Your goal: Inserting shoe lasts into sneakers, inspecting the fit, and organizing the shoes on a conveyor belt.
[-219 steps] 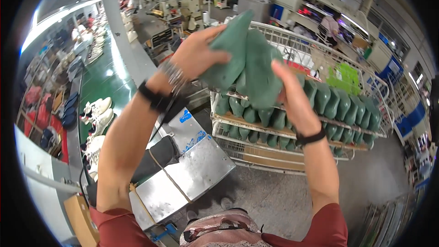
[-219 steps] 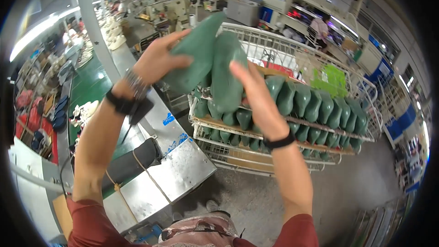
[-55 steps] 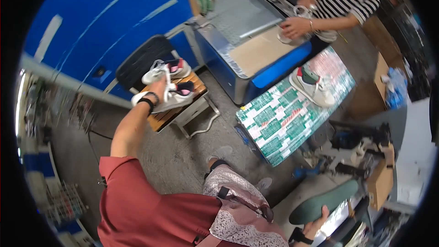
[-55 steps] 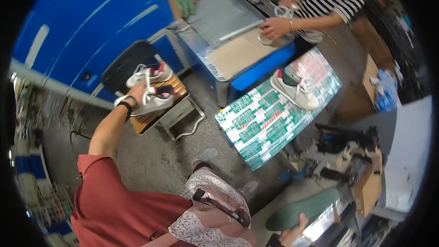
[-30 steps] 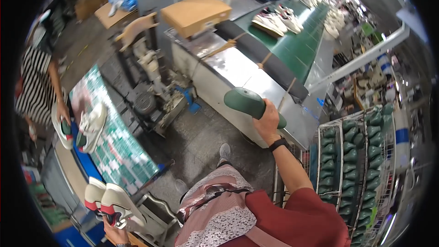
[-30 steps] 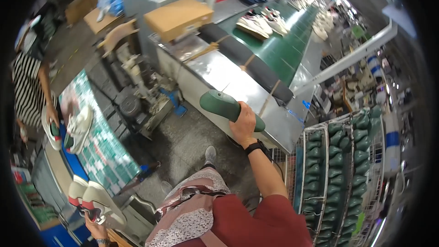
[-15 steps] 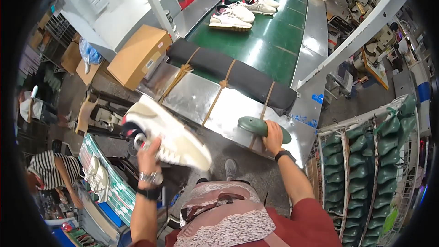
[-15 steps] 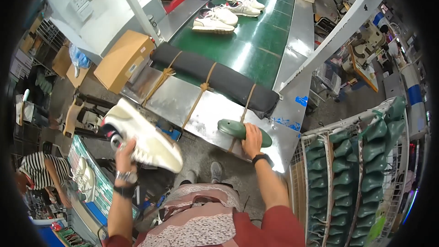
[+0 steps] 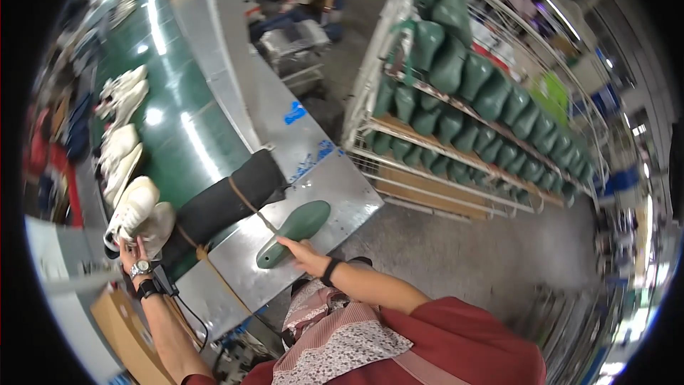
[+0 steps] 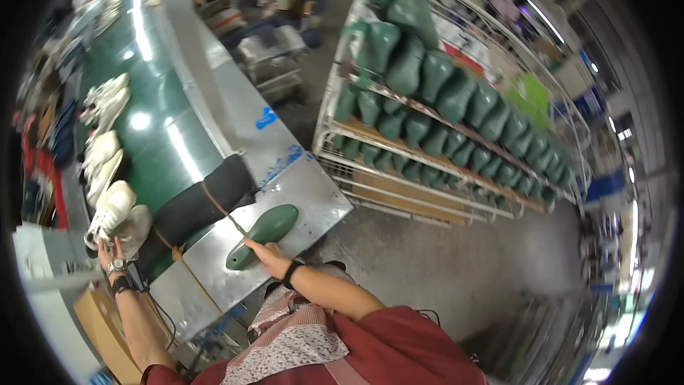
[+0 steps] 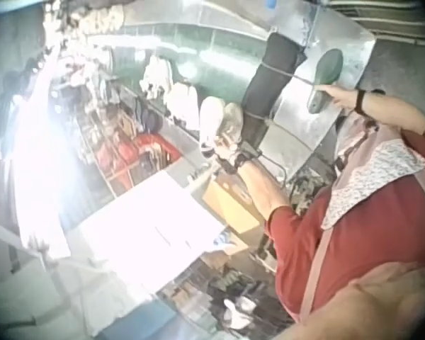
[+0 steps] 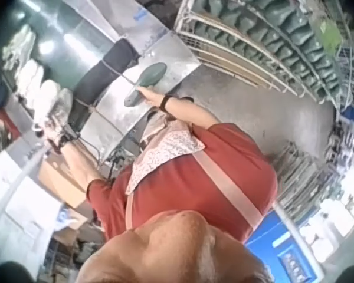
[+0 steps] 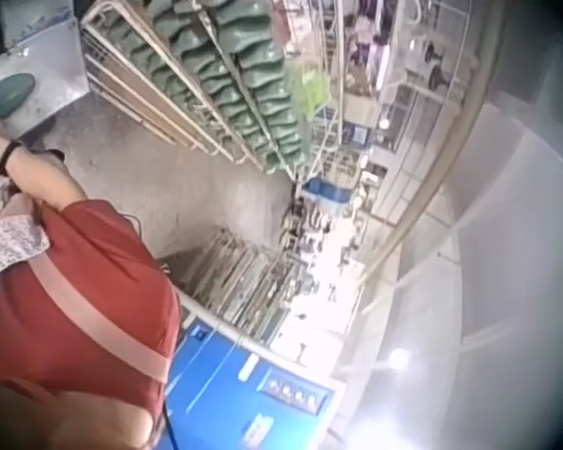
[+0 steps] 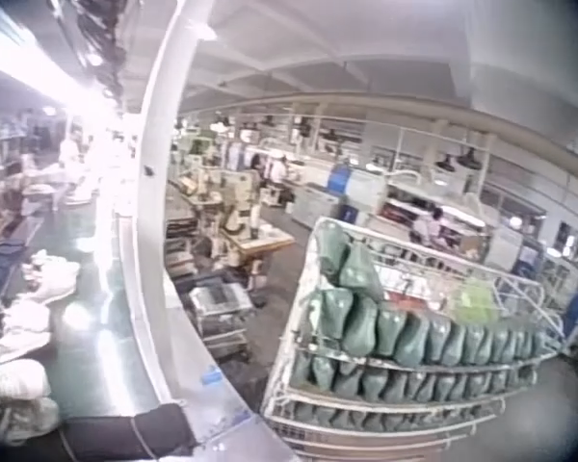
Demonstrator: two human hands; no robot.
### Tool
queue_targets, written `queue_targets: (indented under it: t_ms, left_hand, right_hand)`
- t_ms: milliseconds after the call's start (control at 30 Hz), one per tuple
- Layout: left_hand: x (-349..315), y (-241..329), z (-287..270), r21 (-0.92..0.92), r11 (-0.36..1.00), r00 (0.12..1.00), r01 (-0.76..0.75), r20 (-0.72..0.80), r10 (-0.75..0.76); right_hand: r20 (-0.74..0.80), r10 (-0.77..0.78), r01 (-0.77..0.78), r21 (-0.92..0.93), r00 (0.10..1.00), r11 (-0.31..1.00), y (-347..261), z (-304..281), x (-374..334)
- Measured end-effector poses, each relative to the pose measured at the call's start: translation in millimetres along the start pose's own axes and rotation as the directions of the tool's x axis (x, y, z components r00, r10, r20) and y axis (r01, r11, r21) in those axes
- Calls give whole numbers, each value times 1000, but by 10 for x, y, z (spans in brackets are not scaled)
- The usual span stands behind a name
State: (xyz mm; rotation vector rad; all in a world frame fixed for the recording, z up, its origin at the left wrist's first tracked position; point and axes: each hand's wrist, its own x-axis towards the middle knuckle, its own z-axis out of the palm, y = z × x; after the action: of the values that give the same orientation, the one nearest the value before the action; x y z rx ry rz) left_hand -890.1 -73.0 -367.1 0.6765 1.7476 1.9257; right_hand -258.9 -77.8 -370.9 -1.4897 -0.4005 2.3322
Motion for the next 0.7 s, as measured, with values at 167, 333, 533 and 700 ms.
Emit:
queue_targets:
  t_ms: [167, 333, 533, 700]
  left_hand:
    - [-1132, -773, 2660, 128, 911, 753, 393, 524, -398]
    - [-3207, -609, 3004, 655, 750, 445, 90, 648, -619]
    - [-3699, -189, 3315, 694, 666, -321, 272, 718, -617]
    - [-3921, 620, 4008, 627, 776, -538, 66, 678, -501]
  right_hand:
    - [-678, -126, 223, 57, 724, 973, 142, -440, 814]
    - [-442, -121, 241, 226, 889, 944, 7, -205, 246]
    - [-206, -452, 486, 167, 868, 858, -8, -515, -933]
    - [-227, -439, 493, 457, 869, 740, -12, -1092, -2116]
